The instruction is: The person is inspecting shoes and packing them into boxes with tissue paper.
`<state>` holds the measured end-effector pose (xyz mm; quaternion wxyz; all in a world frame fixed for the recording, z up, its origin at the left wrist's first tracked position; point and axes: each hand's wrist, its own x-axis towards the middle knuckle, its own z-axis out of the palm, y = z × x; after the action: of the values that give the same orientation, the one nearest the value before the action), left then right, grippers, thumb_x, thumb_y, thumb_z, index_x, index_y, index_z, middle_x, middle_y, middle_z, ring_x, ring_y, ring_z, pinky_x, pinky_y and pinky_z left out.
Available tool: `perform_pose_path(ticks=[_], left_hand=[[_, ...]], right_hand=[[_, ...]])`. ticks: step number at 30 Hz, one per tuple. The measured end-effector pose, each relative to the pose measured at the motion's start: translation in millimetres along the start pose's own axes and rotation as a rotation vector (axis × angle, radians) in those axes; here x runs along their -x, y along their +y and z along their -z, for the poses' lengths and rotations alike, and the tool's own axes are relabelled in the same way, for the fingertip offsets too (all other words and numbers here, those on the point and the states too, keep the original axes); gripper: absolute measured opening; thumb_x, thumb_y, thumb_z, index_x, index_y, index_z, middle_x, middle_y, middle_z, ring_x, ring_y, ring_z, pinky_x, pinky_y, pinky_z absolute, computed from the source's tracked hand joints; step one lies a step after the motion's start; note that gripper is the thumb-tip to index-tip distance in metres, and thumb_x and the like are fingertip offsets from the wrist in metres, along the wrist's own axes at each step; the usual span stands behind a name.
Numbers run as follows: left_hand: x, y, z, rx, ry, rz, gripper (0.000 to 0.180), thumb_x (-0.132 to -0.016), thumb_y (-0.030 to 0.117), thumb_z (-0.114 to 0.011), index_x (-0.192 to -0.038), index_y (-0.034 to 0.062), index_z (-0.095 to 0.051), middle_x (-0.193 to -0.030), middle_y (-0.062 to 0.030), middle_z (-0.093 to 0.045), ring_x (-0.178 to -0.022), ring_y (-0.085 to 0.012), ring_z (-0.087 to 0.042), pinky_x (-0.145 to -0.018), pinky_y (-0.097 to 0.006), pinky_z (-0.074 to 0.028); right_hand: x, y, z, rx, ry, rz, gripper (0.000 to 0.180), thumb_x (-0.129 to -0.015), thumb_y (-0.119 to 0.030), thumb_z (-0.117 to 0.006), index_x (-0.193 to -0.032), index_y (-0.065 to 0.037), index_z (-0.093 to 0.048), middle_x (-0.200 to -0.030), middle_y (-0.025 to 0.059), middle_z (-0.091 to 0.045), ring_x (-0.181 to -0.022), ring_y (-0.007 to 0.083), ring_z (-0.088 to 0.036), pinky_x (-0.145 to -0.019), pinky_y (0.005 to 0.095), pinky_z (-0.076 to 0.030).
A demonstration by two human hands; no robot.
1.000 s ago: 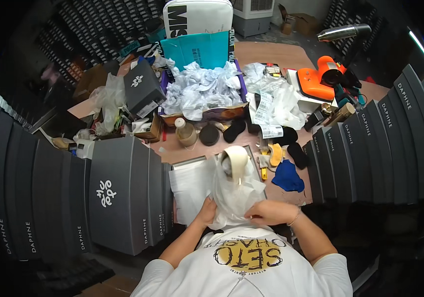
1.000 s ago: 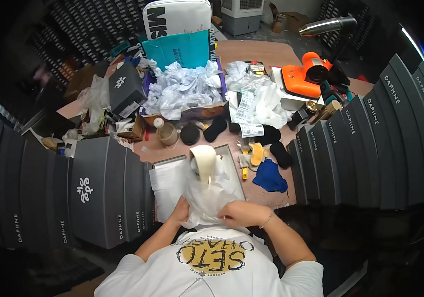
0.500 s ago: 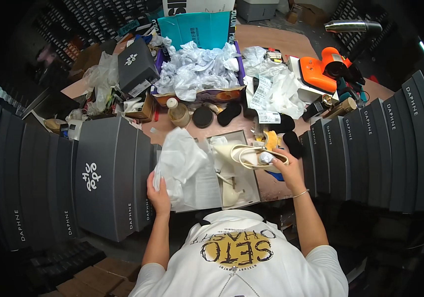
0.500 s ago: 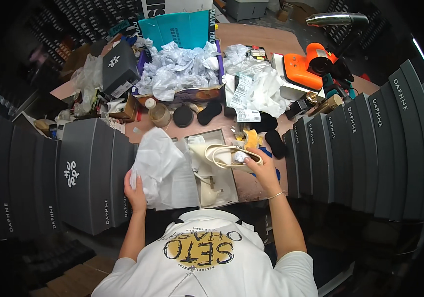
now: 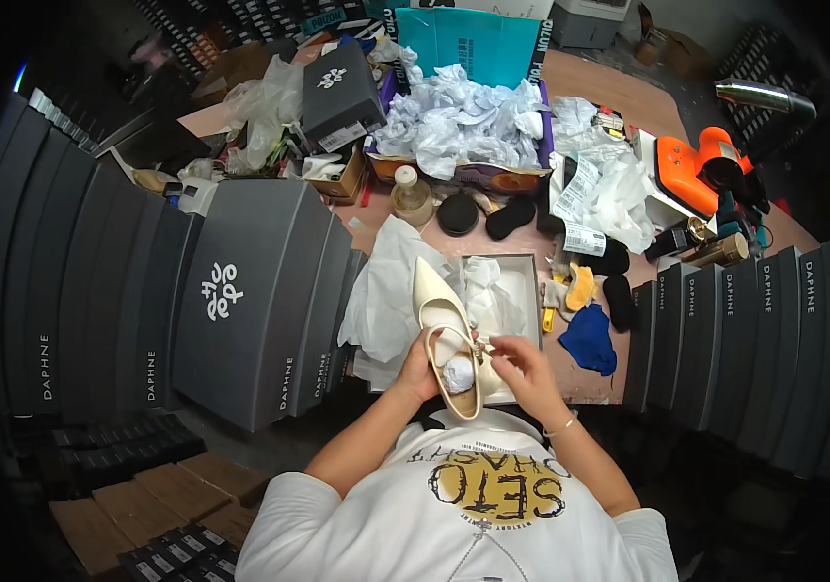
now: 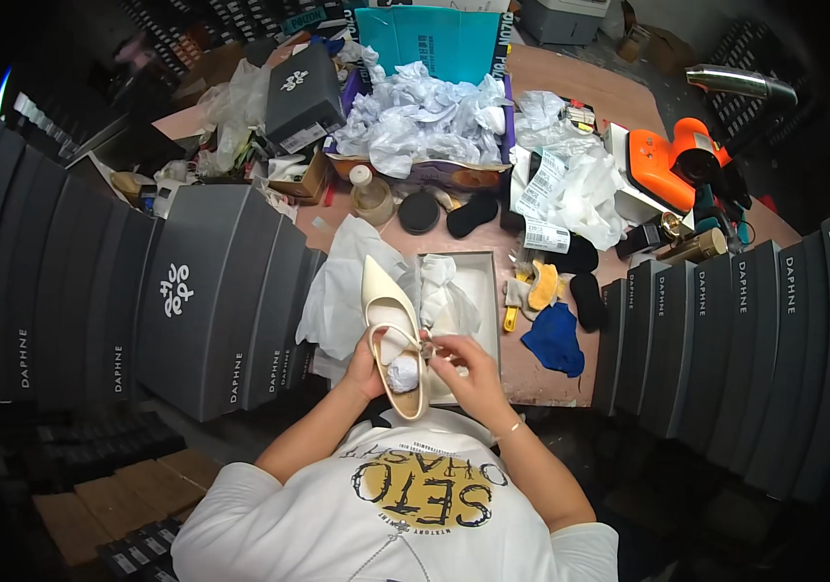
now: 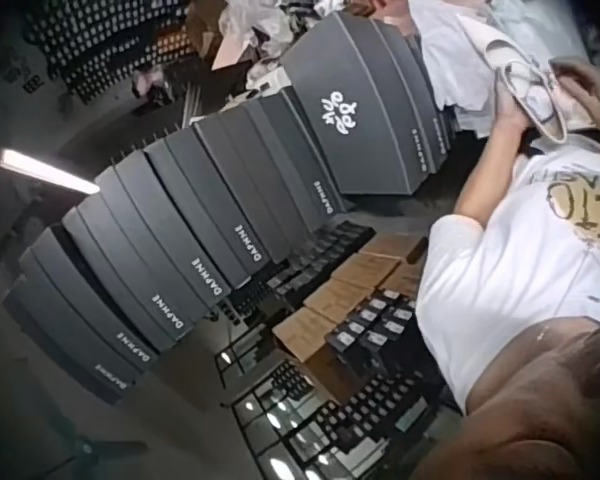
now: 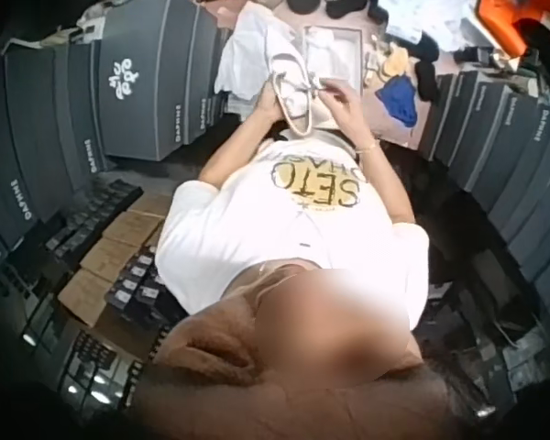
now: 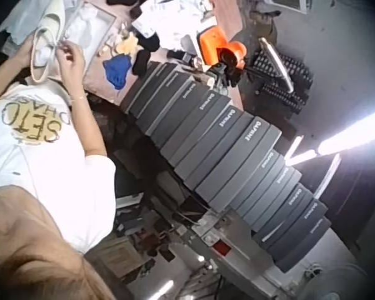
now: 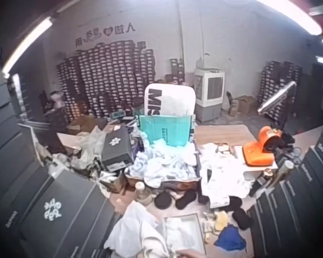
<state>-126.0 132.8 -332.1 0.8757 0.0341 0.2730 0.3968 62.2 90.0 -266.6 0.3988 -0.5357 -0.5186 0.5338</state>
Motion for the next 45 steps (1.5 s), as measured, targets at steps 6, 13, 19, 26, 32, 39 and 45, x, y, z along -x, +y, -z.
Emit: perform_pose_path(ticks=[6,13,19,26,32,39,45], left_hand=[[36,-11,-1,-0.506,-0.022,0.126,0.096,-0.079,0.002,-0.059,-0.149,0.0188,0.003,-0.133,-0.0117,-0.039,-0.118,-0.0198,-0.048,-0.096,-0.034,-0.045],[38,-13,-10,-0.568,-0.003,0.003,0.088,-0.080,0.004,-0.056,-0.149,0.0124,-0.003,-0.131,-0.0135,-0.039,-0.120,-0.0205,-0.046,-0.096,-0.032,-0.044],[39,-15,-12,-0.630,0.006,-0.049,0.091,-0.080,0.004,-0.056,-0.148,0.0136,0.003,-0.133,-0.0126,-0.035,-0.122,-0.0202,-0.042,-0.099,-0.033,-0.040],[32,-14,-16,-0.640,-0.056,-0.004,0.093,-0.080,0.003,-0.057,-0.147,0.0149,0.006,-0.134,-0.0141,-0.033,-0.123,-0.0215,-0.041,-0.100,-0.035,-0.040],[39,-14,-20,-0.621,-0.047,-0.007,0.102,-0.077,0.002,-0.062,-0.149,0.0141,0.009,-0.139,-0.0134,-0.031,-0.127,-0.0223,-0.039,-0.103,-0.034,-0.038],[40,-7,-16,-0.494,-0.107,-0.036,0.096,-0.075,0.002,-0.061,-0.150,0.0162,-0.003,-0.140,-0.0126,-0.033,-0.128,-0.0227,-0.041,-0.104,-0.036,-0.039],[41,-14,8,-0.226,-0.056,0.010,0.072,-0.079,0.008,-0.055,-0.144,0.0099,-0.025,-0.128,-0.0148,-0.049,-0.113,-0.0259,-0.056,-0.094,-0.043,-0.050]], right_hand=[[-50,-16,-16,0.806,-0.322,-0.021,0.058,-0.078,-0.038,-0.075,-0.113,0.005,-0.058,-0.082,0.0153,-0.067,-0.070,0.0222,-0.066,-0.064,0.0303,-0.051],[-63,4,-14,0.692,-0.309,-0.068,0.067,-0.072,-0.042,-0.075,-0.117,0.004,-0.055,-0.079,0.0197,-0.067,-0.077,0.0355,-0.066,-0.068,0.0415,-0.051],[-64,9,-26,0.758,-0.294,-0.041,0.059,-0.075,-0.039,-0.071,-0.117,-0.001,-0.055,-0.085,0.0191,-0.067,-0.082,0.0358,-0.066,-0.072,0.0422,-0.052],[-71,9,-11,0.817,-0.517,-0.082,0.053,-0.077,-0.036,-0.067,-0.113,0.000,-0.052,-0.089,0.0193,-0.067,-0.085,0.0367,-0.065,-0.074,0.0433,-0.052],[-56,-13,-12,0.899,-0.607,-0.062,0.063,-0.071,-0.034,-0.071,-0.119,0.000,-0.046,-0.088,0.0221,-0.066,-0.086,0.0361,-0.066,-0.076,0.0446,-0.051],[-34,19,-16,0.542,-0.116,0.072,0.056,-0.069,-0.030,-0.071,-0.114,-0.002,-0.055,-0.089,0.0235,-0.064,-0.083,0.0378,-0.062,-0.076,0.0428,-0.049],[-57,27,39,-0.212,0.198,-0.183,0.026,-0.090,-0.010,-0.062,-0.114,-0.001,-0.056,-0.087,0.0027,-0.061,-0.072,0.0055,-0.057,-0.058,0.0202,-0.047]])
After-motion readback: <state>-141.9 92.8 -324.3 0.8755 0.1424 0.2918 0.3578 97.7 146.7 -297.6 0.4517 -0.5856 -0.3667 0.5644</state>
